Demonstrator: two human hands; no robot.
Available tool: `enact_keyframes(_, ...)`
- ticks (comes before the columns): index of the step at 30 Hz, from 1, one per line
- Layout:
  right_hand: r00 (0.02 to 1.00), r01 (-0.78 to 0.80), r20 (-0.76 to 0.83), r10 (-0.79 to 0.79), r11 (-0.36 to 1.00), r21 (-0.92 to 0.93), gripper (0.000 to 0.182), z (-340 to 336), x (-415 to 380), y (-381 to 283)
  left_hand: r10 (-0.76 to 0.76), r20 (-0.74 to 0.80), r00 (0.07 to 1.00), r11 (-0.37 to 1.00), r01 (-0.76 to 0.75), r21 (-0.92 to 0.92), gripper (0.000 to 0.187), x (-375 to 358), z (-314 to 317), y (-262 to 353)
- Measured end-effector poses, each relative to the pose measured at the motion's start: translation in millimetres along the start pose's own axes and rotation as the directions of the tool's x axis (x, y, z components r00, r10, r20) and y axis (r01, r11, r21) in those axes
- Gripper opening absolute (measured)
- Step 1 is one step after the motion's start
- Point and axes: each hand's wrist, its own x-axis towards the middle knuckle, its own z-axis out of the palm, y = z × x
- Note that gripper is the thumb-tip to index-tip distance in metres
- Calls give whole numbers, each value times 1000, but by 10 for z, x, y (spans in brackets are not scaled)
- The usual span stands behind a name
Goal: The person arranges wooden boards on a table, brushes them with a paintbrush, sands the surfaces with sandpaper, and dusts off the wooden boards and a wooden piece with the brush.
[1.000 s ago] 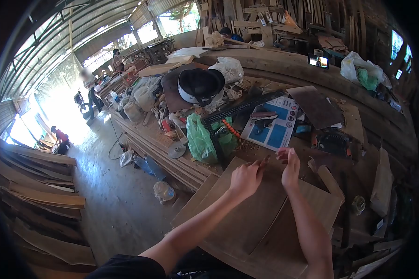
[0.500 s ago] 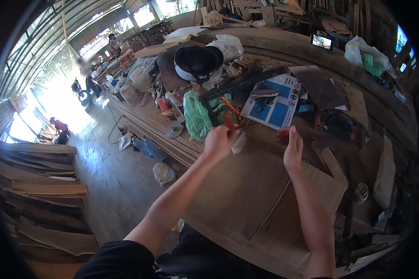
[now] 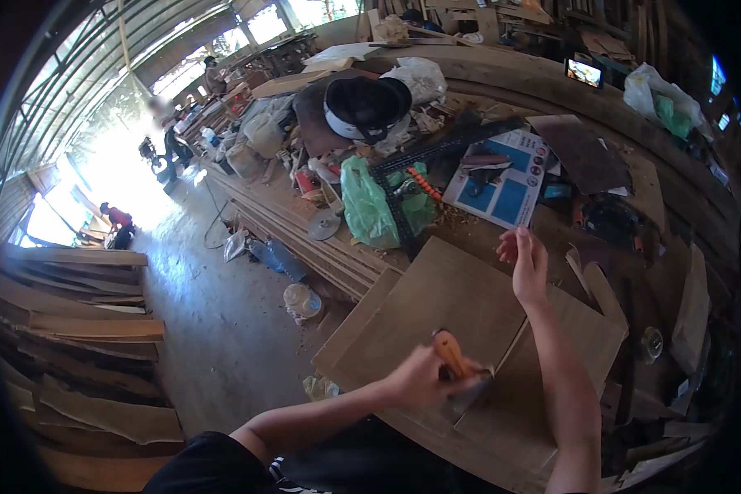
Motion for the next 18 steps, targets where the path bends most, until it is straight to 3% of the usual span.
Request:
enact_keyframes(3, 1000, -25, 18, 25, 999, -22, 57, -20, -39, -5, -251, 117, 961, 961, 262, -90, 29, -45, -195, -102)
enact_keyframes(4, 999, -27, 23, 28, 999, -28, 57, -21, -39, -16, -129, -5, 992, 992, 129, 17, 29, -87, -307, -242)
enact_keyframes(6, 999, -26, 26, 27, 999, -37, 57, -31, -26, -37, -194, -113, 974, 981, 192, -33, 28, -191, -631, -445)
enact_keyframes(8, 999, -28, 23, 30, 999, -43, 56, -18, -31, -32, -111, -235, 966, 958, 167, 234, 29, -354, -1046, -726)
enact_keyframes(11, 1000, -11, 12, 11, 999, -40, 50, 27, -33, -2, -271, -472, 839, 877, 417, 237, 15, -458, -1393, -526)
enact_keyframes(14, 991, 82, 115, -66, 987, -141, 39, 23, -63, -41, -186, -478, 858, 830, 398, 390, 21, -586, -1395, -642)
enact_keyframes(17, 910, 279, 402, -106, 873, -401, 26, 18, -142, -404, -290, -411, 864, 720, 480, 501, 22, -514, -981, -374)
enact_keyframes(18, 886, 332, 437, -154, 868, -368, 18, 62, -180, -475, -191, -367, 910, 701, 388, 599, 23, -515, -799, -360)
